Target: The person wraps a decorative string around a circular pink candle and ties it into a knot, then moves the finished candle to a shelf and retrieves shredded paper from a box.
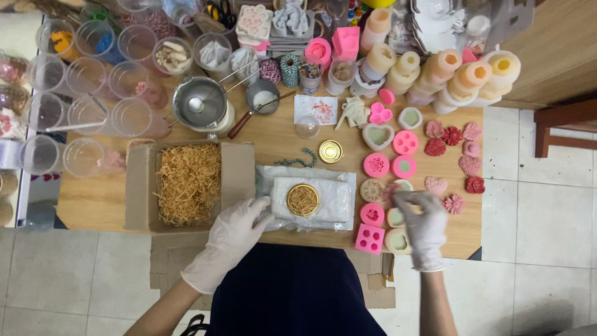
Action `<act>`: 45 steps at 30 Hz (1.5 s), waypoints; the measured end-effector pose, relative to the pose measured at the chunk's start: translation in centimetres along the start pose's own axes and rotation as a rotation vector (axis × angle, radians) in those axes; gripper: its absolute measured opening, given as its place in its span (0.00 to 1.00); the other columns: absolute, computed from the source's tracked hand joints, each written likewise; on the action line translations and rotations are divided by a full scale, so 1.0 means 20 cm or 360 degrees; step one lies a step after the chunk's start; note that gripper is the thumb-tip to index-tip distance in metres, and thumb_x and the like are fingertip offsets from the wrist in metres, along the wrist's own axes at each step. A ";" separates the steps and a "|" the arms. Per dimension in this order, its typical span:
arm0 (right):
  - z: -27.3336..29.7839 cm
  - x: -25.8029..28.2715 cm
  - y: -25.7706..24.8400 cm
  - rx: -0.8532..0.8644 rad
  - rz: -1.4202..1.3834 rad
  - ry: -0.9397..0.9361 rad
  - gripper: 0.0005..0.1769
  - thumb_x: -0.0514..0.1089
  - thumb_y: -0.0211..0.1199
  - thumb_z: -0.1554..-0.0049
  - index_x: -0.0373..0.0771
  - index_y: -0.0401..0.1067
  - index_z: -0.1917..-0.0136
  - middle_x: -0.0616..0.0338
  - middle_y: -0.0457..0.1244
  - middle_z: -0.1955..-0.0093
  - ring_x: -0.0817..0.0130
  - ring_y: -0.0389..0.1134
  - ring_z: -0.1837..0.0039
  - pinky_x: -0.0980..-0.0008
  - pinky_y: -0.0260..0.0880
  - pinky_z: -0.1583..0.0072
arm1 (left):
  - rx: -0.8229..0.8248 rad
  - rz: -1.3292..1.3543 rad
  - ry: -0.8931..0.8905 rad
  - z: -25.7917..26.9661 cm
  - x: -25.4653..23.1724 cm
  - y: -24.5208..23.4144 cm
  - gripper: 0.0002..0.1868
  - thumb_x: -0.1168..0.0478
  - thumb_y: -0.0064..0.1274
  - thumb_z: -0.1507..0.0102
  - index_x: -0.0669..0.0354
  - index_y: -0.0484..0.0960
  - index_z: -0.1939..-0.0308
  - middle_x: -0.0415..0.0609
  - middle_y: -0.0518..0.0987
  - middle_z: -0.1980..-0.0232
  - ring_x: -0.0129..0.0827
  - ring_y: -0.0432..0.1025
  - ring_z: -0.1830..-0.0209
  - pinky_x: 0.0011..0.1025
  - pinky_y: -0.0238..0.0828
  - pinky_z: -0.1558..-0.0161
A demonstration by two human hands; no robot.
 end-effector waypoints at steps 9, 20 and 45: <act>0.00 0.92 0.45 0.0453 0.0020 -0.0677 0.08 0.47 0.74 0.53 0.49 0.82 0.57 0.67 0.69 0.60 0.63 0.68 0.55 0.59 0.64 0.51 | -0.0010 0.0084 0.0192 -0.01 -0.02 0.17 0.13 0.54 0.58 0.39 0.54 0.76 0.56 0.49 0.76 0.64 0.46 0.75 0.64 0.44 0.72 0.63; 0.04 0.80 0.58 0.0521 0.0092 -0.0579 0.11 0.47 0.75 0.55 0.51 0.83 0.56 0.67 0.65 0.63 0.62 0.65 0.57 0.60 0.65 0.53 | -0.0053 0.0154 0.0245 0.02 -0.02 0.23 0.12 0.55 0.59 0.39 0.55 0.74 0.59 0.49 0.76 0.62 0.48 0.74 0.64 0.45 0.70 0.63; -1.46 0.10 1.03 0.0162 0.0450 -0.0536 0.08 0.46 0.72 0.45 0.52 0.84 0.50 0.54 0.69 0.52 0.53 0.70 0.52 0.54 0.71 0.49 | -0.0076 0.0302 0.0035 -0.19 -0.11 -0.05 0.12 0.54 0.60 0.38 0.55 0.77 0.62 0.48 0.79 0.66 0.46 0.76 0.66 0.44 0.72 0.64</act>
Point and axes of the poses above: each hand's wrist, its own z-axis away from the middle knuckle, its own y-axis out of the palm, x = y × z, the point moved 7 cm from there along -z, towards the middle knuckle
